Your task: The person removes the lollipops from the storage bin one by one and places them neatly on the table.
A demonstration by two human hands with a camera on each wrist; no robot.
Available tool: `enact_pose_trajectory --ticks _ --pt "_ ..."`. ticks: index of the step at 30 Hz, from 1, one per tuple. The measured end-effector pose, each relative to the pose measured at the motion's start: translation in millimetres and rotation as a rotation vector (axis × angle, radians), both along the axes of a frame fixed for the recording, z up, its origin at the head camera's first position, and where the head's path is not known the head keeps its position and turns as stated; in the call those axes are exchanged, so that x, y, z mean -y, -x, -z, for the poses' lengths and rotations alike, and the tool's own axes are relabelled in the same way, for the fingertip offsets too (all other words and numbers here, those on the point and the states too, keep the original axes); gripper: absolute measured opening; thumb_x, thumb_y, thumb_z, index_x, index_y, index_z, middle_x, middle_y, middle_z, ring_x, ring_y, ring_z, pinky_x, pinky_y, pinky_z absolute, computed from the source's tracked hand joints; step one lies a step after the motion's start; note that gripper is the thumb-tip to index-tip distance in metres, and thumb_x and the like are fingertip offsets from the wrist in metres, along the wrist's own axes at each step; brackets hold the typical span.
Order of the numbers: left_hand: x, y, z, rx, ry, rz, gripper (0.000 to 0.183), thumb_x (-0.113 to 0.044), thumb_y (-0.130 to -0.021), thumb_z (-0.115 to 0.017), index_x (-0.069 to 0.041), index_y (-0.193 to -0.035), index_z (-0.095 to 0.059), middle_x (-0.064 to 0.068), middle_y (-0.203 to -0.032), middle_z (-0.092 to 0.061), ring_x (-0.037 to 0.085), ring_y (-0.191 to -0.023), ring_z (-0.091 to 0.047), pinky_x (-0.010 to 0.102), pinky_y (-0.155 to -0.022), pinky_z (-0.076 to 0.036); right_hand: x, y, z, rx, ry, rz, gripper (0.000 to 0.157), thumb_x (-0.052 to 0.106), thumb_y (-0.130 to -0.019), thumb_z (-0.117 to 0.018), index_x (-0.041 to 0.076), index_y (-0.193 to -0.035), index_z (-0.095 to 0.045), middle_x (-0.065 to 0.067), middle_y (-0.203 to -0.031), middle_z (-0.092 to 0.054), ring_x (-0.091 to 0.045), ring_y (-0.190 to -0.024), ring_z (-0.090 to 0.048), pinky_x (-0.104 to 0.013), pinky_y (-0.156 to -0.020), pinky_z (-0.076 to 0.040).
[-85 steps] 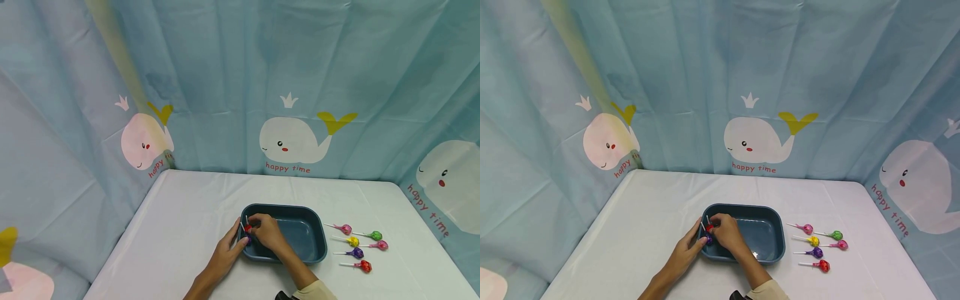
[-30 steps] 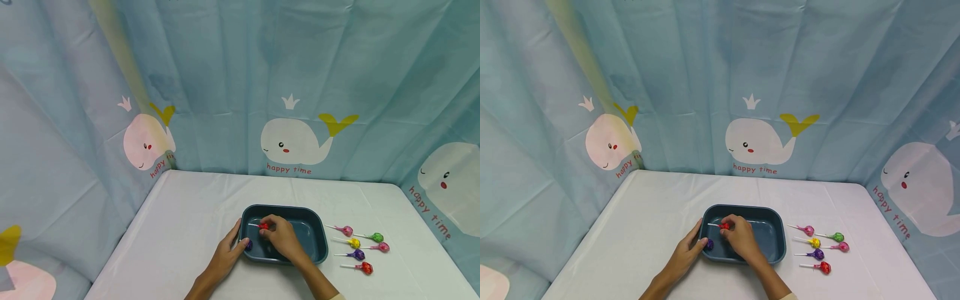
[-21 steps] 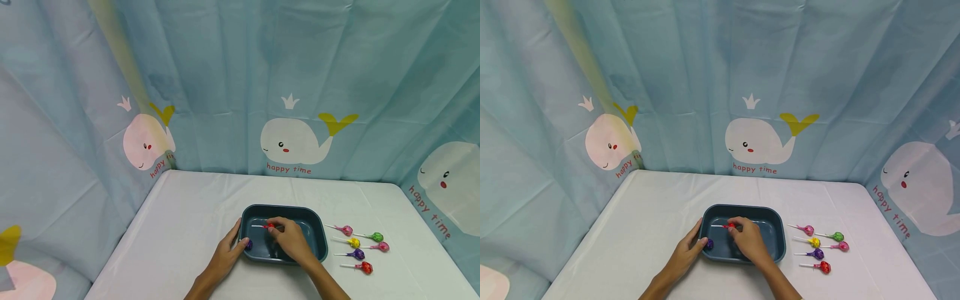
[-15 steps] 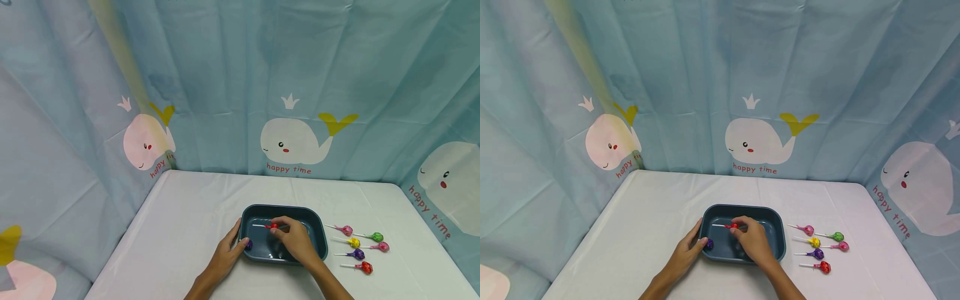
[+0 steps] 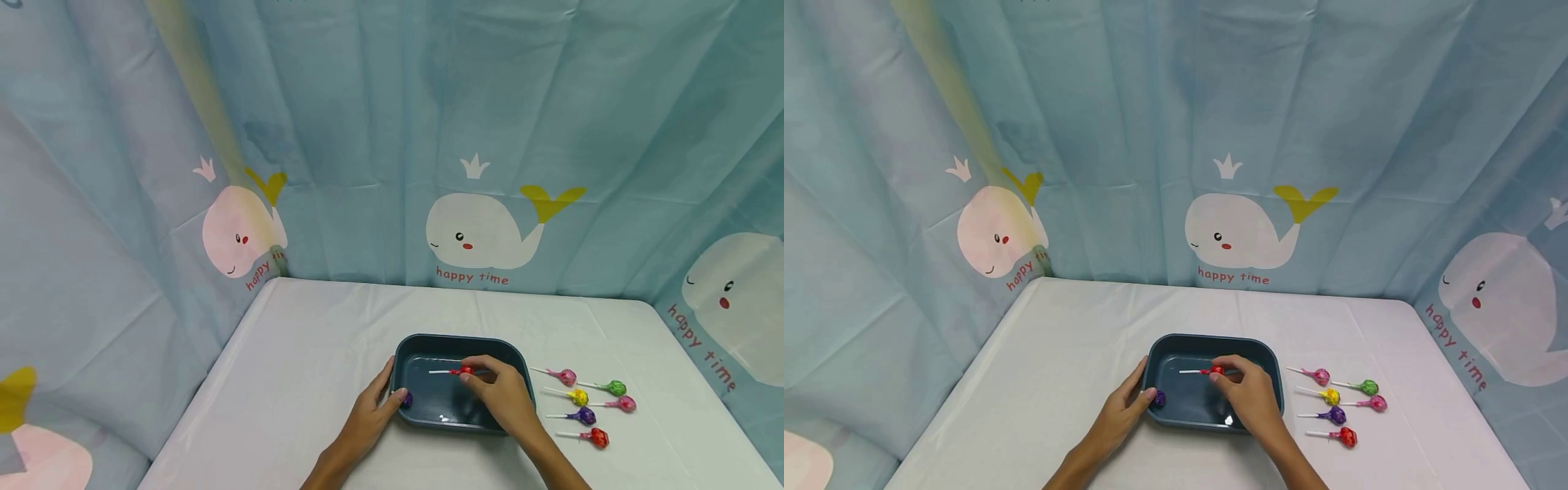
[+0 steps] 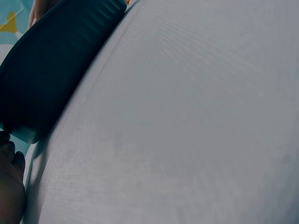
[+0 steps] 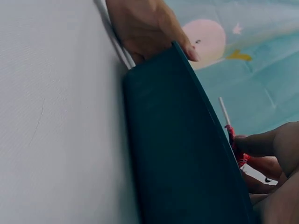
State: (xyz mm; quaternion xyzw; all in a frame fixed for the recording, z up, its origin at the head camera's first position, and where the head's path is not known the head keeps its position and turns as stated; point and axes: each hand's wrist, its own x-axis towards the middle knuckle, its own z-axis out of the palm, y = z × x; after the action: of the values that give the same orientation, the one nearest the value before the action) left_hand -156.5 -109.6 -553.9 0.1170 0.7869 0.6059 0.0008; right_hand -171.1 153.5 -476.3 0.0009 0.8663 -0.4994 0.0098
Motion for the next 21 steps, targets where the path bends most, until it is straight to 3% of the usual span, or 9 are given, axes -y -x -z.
enact_pose_trajectory --ticks 10,21 --pt "0.3 0.0 0.1 0.003 0.017 -0.007 0.071 -0.029 -0.108 -0.064 -0.011 -0.168 -0.030 0.005 -0.174 -0.030 0.025 -0.161 -0.024 0.020 -0.125 -0.017 -17.9 -2.7 -2.2 0.024 0.010 0.036 0.025 0.017 -0.098 -0.079 0.013 -0.122 -0.078 -0.006 -0.111 -0.076 -0.019 -0.087 -0.074 -0.027 -0.075 -0.063" --pt "0.6 -1.0 -0.3 -0.011 0.006 0.000 0.071 -0.027 -0.109 -0.063 -0.010 -0.168 -0.029 0.006 -0.174 -0.030 0.025 -0.161 -0.024 0.016 -0.122 -0.018 -30.7 -9.5 -7.9 0.035 0.031 0.069 0.030 0.020 -0.098 -0.080 0.010 -0.126 -0.076 -0.010 -0.118 -0.074 -0.021 -0.092 -0.073 -0.027 -0.079 -0.065"
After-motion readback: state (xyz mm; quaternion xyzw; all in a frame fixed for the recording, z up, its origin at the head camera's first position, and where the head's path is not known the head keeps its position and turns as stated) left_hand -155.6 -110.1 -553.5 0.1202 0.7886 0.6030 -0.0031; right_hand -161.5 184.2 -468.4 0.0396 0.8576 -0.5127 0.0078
